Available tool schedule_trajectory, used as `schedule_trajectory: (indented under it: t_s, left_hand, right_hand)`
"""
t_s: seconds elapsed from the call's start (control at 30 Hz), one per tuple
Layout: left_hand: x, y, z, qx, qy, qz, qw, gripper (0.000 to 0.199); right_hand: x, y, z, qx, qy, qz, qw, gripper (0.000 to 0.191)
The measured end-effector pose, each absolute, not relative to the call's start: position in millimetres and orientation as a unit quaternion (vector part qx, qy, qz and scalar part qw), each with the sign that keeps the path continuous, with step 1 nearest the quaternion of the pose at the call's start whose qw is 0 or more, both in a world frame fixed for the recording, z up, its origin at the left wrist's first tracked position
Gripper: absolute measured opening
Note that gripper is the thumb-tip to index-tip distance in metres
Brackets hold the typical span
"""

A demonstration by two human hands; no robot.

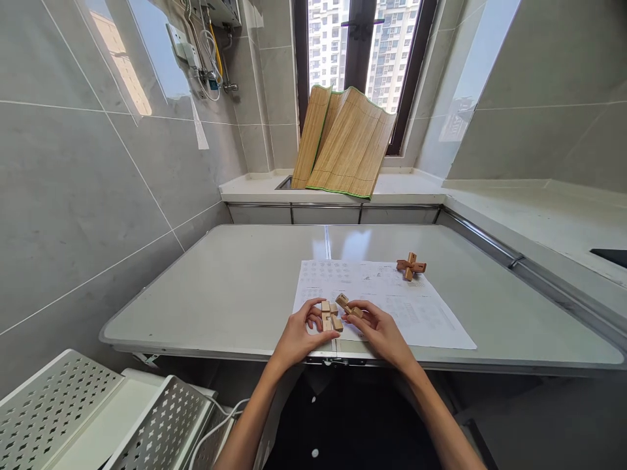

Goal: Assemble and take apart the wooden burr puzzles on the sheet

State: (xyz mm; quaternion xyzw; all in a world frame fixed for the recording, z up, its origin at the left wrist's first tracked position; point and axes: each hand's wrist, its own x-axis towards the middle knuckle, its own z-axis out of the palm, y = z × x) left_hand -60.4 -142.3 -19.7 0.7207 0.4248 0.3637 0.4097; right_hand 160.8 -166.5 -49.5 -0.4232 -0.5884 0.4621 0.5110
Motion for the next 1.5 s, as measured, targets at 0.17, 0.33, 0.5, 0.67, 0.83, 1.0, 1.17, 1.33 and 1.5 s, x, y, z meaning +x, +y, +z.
schedule_trajectory:
  t_s: [0.17,0.33,0.5,0.67,0.83,1.0,1.17,1.33,1.5]
  left_hand:
    - [-58.2,-144.3,-19.7,0.734,0.424,0.350,0.397,0.073]
    - [-59.1,-146.8,-17.3,0.748,0.414,0.334,0.397,0.074]
    - [-60.8,-148.4,-17.0,0.756,0.423,0.318,0.386,0.079]
    - [-60.2,-150.8,-13.7,0.770,0.412,0.300,0.384,0.078]
    - [-61.3,-153.1,-10.7,0.775,0.394,0.293,0.398,0.077]
    - [-62.7,-154.2,-7.6,0.765,0.381,0.291,0.429,0.077]
    - [-63.4,-153.4,-7.8,0.759,0.358,0.306,0.449,0.073]
    - [-64.1,-152.9,-8.9,0.761,0.367,0.312,0.436,0.073]
    - [-65.0,-153.2,-9.1,0.762,0.361,0.313,0.437,0.071]
  right_hand:
    - [159.1,-171.7,-43.5,-0.453,-0.621,0.404,0.495,0.034]
    - [159.6,-174.8,-40.2,-0.502,-0.656,0.351,0.441,0.033]
    - [159.3,-175.4,-43.9,-0.508,-0.662,0.329,0.442,0.035]
    - [157.3,-175.6,-43.5,-0.503,-0.653,0.346,0.448,0.033]
    - [156.1,-177.5,-37.3,-0.489,-0.648,0.360,0.459,0.032]
    - [156.3,-178.7,-37.9,-0.493,-0.643,0.355,0.465,0.035]
    - [156.4,-178.4,-40.2,-0.498,-0.642,0.352,0.465,0.035]
    - [155.8,-178.4,-39.2,-0.491,-0.644,0.366,0.458,0.036]
    - [155.7,-178.0,-40.8,-0.490,-0.646,0.369,0.455,0.036]
